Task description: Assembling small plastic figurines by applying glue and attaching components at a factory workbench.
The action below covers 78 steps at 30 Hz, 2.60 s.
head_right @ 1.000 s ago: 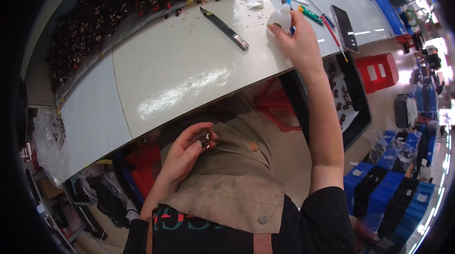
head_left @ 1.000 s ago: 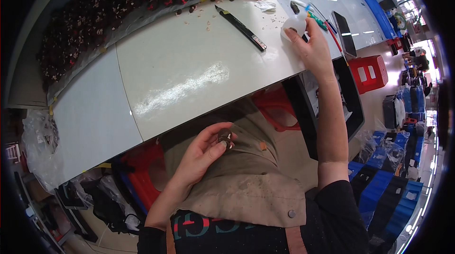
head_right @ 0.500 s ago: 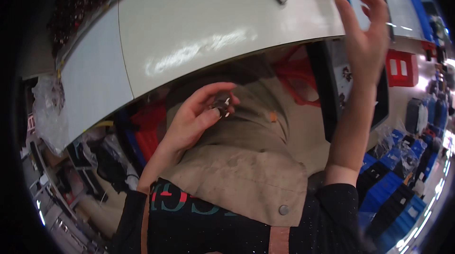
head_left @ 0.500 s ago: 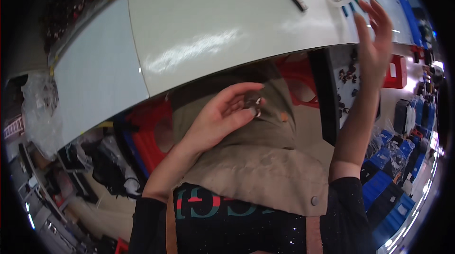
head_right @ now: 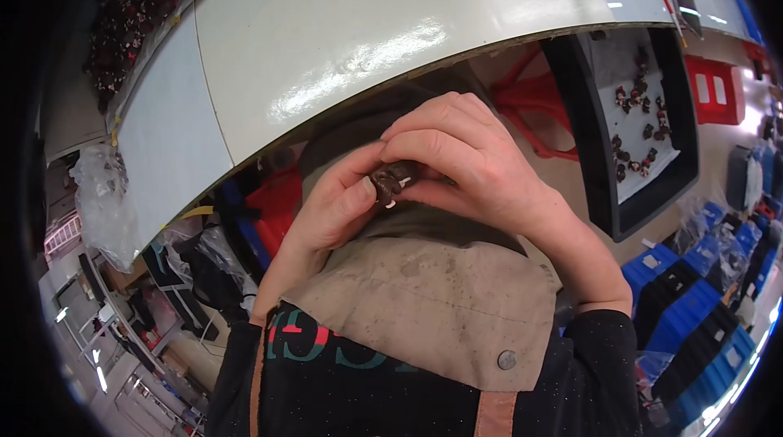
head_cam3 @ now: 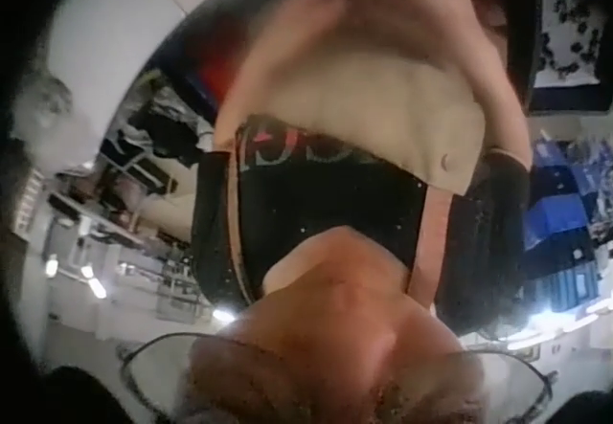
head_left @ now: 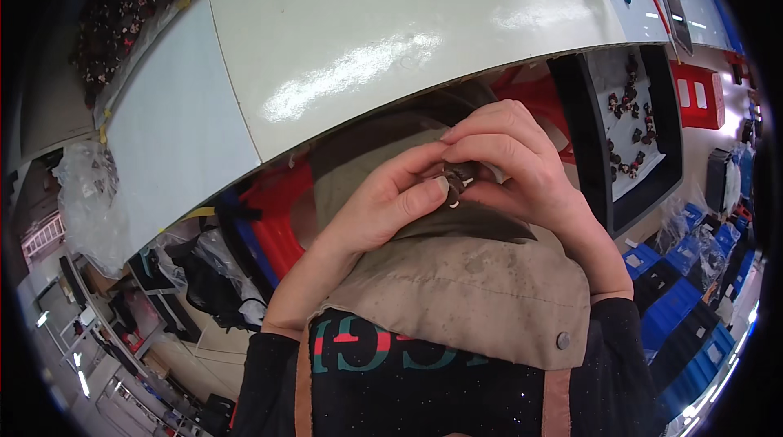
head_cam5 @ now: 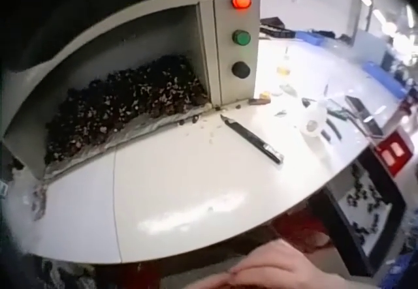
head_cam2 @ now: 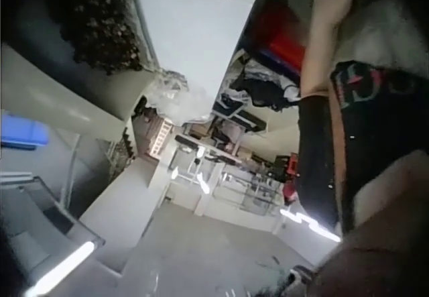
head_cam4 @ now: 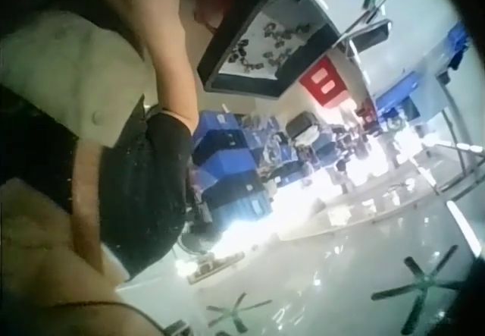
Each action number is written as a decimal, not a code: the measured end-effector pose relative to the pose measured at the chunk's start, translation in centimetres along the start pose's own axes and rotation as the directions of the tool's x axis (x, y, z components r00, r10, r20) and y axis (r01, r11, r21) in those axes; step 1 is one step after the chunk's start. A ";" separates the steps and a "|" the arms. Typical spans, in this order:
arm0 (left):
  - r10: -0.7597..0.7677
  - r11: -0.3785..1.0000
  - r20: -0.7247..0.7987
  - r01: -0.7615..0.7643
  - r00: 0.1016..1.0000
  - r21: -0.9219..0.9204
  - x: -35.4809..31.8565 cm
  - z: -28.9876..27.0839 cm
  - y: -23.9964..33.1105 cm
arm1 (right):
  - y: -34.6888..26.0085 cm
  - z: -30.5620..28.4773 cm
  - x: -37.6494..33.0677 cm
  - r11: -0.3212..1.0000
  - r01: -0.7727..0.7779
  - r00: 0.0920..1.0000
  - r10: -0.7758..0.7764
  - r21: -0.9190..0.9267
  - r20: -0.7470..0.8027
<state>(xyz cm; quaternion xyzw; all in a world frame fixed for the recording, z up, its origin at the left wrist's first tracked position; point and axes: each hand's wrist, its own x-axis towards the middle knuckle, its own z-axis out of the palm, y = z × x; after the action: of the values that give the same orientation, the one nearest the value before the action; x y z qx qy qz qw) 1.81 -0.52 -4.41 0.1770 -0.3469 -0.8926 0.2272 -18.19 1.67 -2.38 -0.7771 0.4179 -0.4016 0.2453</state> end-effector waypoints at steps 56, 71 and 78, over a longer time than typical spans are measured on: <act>-0.215 0.976 -0.351 0.188 0.911 -0.110 1.3 3.4 2.9 | 0.5 2.8 0.3 0.998 -0.005 0.951 0.024 0.064 -0.308; -0.223 0.973 -0.350 0.189 0.910 -0.130 1.2 3.2 2.8 | 0.5 2.6 0.4 0.999 0.000 0.966 0.010 0.040 -0.260; -0.219 0.974 -0.345 0.184 0.913 -0.134 1.1 3.1 2.8 | 0.4 2.6 0.5 1.000 0.001 0.969 0.006 0.031 -0.247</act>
<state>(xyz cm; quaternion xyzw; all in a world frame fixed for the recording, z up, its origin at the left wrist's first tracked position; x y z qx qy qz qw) 0.24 -1.24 -0.45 0.3597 -0.2352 -0.8801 0.2016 -16.03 1.10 -3.93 -0.7165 0.4401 -0.5014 0.2036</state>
